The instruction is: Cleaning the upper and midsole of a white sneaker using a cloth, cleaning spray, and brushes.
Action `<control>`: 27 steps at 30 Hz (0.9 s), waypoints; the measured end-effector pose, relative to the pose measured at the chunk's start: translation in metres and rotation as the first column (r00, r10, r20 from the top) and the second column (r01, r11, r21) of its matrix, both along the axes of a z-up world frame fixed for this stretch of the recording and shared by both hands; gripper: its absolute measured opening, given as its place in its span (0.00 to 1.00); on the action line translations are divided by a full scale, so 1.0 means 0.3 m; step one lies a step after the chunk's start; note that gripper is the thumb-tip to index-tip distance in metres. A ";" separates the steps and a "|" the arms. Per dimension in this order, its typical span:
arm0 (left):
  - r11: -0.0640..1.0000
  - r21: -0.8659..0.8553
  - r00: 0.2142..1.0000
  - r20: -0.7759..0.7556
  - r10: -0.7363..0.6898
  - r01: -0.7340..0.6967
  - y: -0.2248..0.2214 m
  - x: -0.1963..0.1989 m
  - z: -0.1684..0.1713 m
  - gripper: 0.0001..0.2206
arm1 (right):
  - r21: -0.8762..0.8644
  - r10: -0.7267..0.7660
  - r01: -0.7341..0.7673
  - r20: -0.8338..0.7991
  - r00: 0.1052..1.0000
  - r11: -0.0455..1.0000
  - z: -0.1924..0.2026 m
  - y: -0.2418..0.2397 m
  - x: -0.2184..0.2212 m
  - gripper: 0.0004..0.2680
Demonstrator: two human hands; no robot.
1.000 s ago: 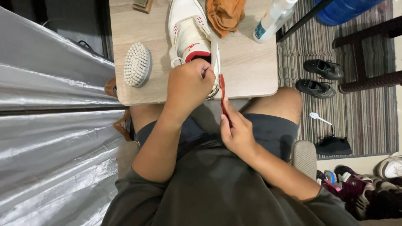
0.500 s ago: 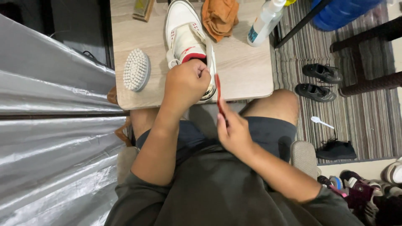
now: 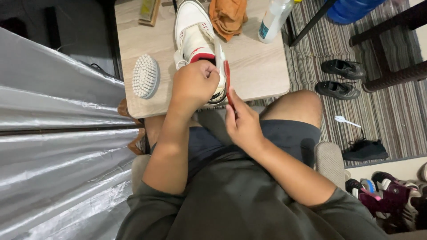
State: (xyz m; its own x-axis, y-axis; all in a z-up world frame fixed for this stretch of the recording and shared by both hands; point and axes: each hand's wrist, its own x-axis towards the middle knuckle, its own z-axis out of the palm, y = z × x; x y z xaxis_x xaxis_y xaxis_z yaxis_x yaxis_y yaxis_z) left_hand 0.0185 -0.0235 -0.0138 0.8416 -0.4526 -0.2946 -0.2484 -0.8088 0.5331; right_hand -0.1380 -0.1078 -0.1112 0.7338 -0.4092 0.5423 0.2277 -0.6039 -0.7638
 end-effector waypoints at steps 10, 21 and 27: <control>0.993 -0.060 0.995 0.002 -0.099 0.099 0.027 -0.006 0.032 0.12 | -0.034 -0.022 0.021 -0.026 0.999 0.999 -0.034 0.013 -0.052 0.15; 0.944 -0.190 0.963 0.071 -0.261 0.270 0.096 0.000 0.105 0.12 | -0.211 0.040 -0.034 0.024 0.999 0.977 -0.142 0.031 -0.104 0.17; 0.931 -0.052 0.929 0.099 -0.356 0.362 0.088 0.038 0.046 0.10 | -0.286 0.083 -0.079 0.004 0.997 0.955 -0.162 -0.090 -0.040 0.16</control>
